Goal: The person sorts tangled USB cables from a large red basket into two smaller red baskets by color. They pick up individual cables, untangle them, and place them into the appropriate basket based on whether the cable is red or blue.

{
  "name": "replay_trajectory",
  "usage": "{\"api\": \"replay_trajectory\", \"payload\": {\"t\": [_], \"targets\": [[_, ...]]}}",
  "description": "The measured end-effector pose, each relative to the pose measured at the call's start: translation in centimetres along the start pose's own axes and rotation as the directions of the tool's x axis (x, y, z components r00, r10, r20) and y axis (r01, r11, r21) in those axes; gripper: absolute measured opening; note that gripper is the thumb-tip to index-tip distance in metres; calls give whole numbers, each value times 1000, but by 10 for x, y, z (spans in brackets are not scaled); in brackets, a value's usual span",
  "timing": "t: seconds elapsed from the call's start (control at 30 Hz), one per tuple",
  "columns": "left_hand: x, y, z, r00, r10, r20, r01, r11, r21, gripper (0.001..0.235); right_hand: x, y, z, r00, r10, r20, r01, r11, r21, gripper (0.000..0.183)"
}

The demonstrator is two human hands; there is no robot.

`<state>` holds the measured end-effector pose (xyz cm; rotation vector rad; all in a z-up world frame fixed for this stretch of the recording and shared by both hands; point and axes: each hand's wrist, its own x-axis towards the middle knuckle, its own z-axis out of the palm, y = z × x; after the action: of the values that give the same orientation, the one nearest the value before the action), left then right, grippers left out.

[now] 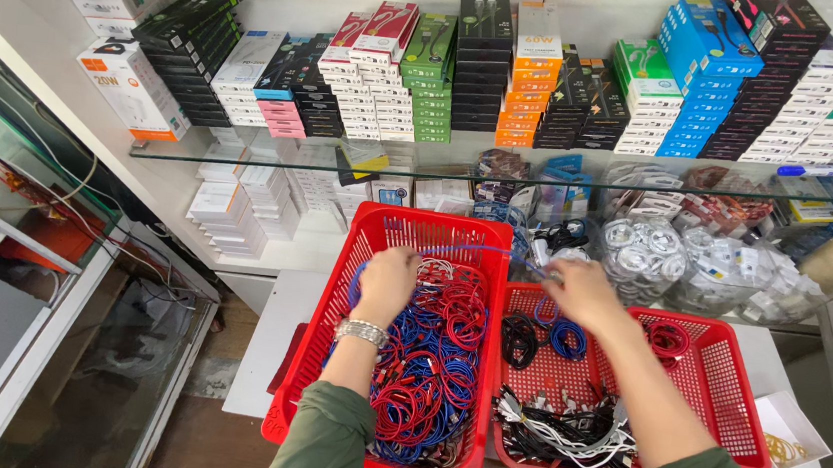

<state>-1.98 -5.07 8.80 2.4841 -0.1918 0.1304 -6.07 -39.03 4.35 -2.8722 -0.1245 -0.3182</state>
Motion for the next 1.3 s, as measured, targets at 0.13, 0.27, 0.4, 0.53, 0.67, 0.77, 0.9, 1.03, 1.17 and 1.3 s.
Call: {"api": "replay_trajectory", "payload": {"t": [0.13, 0.27, 0.4, 0.53, 0.67, 0.77, 0.9, 1.03, 1.17, 1.3], "targets": [[-7, 26, 14, 978, 205, 21, -202, 974, -99, 25, 14, -76, 14, 957, -278, -78, 264, 735, 624, 40], [-4, 6, -19, 990, 105, -95, -121, 976, -181, 28, 20, -72, -12, 878, -138, 459, -348, 475, 808, 36], [-5, -33, -52, 882, -230, -411, 136, 960, -245, 29, 10, -22, -35, 845, -93, 527, -410, 520, 749, 35], [-10, -54, -66, 794, -349, -498, 236, 932, -275, 27, 0, 25, -45, 727, 136, 673, -495, 783, 377, 51], [-20, -34, -49, 915, -155, -373, 50, 960, -275, 29, 2, -1, -31, 970, -214, 112, 217, 976, -12, 83], [-24, 6, -18, 979, 172, -112, -189, 967, -168, 28, 12, -63, -13, 839, -481, -255, 518, 848, 107, 79], [-25, 20, -16, 958, 277, 74, -279, 960, 24, 30, 15, -104, -12, 931, -237, 279, 91, 888, 451, 37], [-19, -2, -47, 942, 320, 100, -323, 946, 12, 36, 19, -65, -45, 935, -204, 291, 23, 851, 524, 28], [-15, -3, -45, 917, 101, 386, 54, 927, -371, 39, 9, -61, -52, 961, -237, 140, 196, 947, 254, 32], [-7, 19, -18, 862, 181, 474, 190, 751, -632, 37, 7, -111, -28, 938, -344, 36, 258, 764, 591, 35]]}}
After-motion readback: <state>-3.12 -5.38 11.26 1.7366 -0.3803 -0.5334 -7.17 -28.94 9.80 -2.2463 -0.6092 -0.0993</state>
